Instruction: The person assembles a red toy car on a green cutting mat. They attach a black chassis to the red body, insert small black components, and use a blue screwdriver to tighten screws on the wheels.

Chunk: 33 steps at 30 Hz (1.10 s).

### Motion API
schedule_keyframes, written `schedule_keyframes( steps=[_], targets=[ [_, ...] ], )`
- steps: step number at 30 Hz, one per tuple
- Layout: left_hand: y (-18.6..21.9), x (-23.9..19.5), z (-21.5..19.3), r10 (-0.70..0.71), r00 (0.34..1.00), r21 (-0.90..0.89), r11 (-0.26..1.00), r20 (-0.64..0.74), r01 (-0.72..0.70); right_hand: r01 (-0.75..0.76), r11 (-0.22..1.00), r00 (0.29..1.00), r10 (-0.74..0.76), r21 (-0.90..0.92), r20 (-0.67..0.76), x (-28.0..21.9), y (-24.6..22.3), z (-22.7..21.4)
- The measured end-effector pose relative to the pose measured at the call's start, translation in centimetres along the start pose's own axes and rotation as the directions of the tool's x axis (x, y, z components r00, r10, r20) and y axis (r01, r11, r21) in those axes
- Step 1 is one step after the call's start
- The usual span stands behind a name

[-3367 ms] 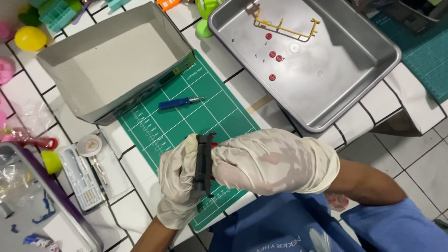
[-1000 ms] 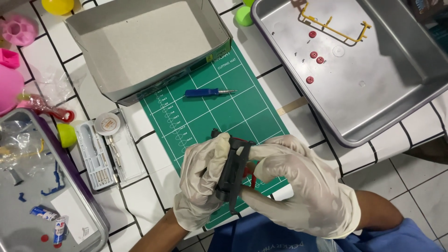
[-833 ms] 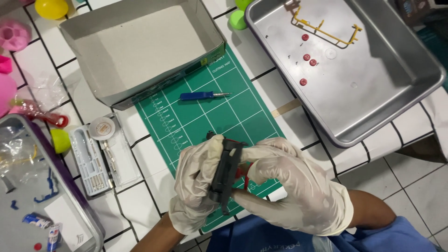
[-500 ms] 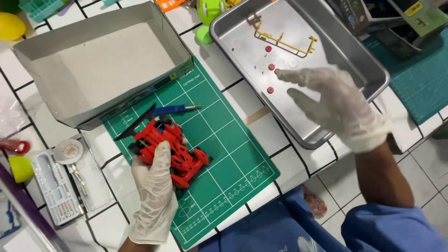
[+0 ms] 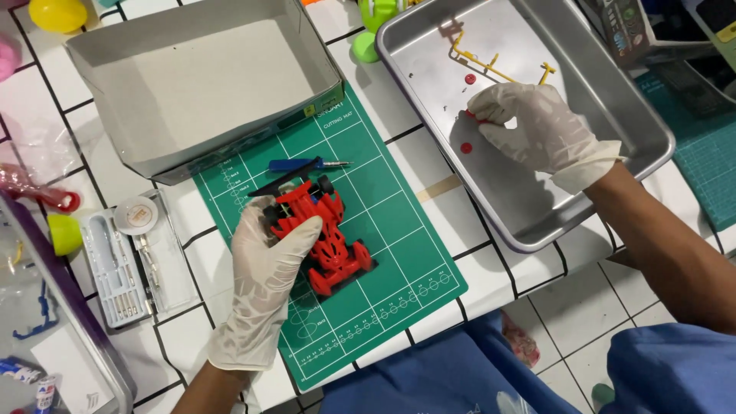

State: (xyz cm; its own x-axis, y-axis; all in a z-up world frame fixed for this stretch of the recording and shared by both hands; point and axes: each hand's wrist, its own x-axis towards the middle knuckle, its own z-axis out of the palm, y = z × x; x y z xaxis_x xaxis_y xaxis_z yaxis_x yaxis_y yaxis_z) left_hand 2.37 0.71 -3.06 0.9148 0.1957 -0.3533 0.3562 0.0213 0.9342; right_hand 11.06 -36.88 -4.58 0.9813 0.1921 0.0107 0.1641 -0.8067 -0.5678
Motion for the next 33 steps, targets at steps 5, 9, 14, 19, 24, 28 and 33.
schedule_keyframes(
  steps=[5,9,14,19,24,28,33],
  targets=[
    [3.0,-0.4,-1.1,-0.006,0.999,0.401,0.916,0.043,-0.012,0.27,0.963,0.959,-0.271,-0.023,-0.079,-0.5,0.3,-1.1],
    [-0.1,0.7,-3.2,0.403,0.904,0.823,0.458,0.145,-0.336,0.123,0.981,0.985,-0.102,0.149,-0.138,-3.6,-3.3,-2.6],
    [-1.7,0.6,-4.4,0.743,0.637,0.858,0.174,0.208,-0.483,0.295,0.947,0.93,-0.254,0.126,-0.264,-9.7,-10.1,-3.0],
    [0.1,-4.1,-5.6,0.769,0.471,0.775,-0.05,0.432,-0.63,0.337,0.712,0.935,-0.172,0.616,-0.311,-14.8,-12.6,3.8],
    [-2.9,-9.3,-6.4,0.682,0.571,0.74,0.065,0.457,-0.67,0.122,0.729,0.99,-0.039,0.674,-0.138,-14.3,-16.4,8.6],
    [-6.3,-9.6,-6.1,0.664,0.647,0.755,0.186,0.375,-0.629,0.109,0.733,0.992,-0.036,0.671,-0.122,-14.0,-17.9,9.1],
    [-8.1,-10.3,-3.8,0.701,0.664,0.805,0.221,0.261,-0.55,0.161,0.745,0.985,-0.084,0.647,-0.149,-13.3,-16.7,9.0]
  ],
)
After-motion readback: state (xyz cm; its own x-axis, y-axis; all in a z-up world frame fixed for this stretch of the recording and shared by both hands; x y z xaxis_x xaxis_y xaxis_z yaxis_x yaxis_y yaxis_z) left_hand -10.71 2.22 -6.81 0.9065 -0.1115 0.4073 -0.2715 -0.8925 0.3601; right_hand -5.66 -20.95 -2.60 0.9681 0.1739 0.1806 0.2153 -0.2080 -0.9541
